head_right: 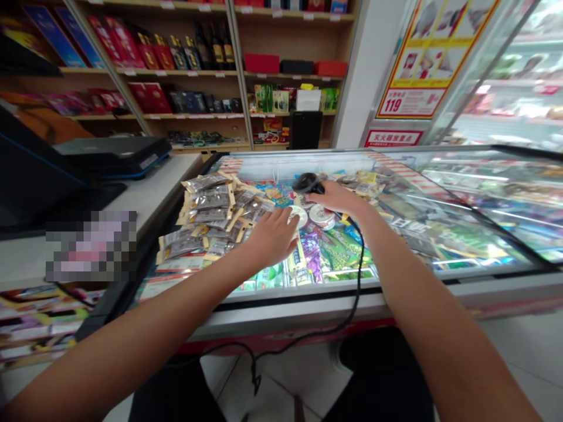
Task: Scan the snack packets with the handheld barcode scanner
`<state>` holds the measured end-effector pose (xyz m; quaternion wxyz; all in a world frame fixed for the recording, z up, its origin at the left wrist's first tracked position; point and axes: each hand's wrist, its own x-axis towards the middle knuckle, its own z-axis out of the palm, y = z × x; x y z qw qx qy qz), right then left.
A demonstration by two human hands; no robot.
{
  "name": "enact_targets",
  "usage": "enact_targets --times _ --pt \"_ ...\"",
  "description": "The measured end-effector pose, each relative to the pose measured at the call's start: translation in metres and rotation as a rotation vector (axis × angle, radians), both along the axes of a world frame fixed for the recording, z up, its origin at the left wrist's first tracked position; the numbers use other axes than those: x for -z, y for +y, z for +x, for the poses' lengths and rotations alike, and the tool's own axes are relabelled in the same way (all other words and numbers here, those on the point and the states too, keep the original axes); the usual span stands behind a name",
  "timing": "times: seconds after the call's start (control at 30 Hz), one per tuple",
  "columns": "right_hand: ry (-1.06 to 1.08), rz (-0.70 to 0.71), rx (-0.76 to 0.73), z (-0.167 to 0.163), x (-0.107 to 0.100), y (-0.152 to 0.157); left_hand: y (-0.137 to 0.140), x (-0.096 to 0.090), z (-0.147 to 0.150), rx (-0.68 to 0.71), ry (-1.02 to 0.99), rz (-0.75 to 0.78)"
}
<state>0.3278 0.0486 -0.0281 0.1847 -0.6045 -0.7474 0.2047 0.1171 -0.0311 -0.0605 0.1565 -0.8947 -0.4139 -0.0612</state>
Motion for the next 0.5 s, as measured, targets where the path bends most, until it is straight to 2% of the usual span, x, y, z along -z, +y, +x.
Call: enact_targets --times 0.1,0.2,0.33,0.4,0.5 --pt "0.097 0.0 0.045 0.001 -0.006 -0.011 0.001 0.005 0.002 -0.002 0.021 -0.067" --pt "0.065 0.008 0.075 0.0 -0.007 -0.015 0.006 0.008 0.001 -0.028 0.046 -0.165" --pt "0.043 -0.024 0.032 0.005 -0.005 -0.019 0.013 0.007 -0.001 -0.025 0.057 -0.223" --pt "0.04 -0.054 -0.031 0.014 -0.008 -0.023 0.013 0.006 -0.002 -0.029 0.059 -0.235" --pt "0.0 -0.188 -0.232 0.029 -0.014 -0.03 0.012 0.004 -0.002 -0.065 0.063 -0.231"
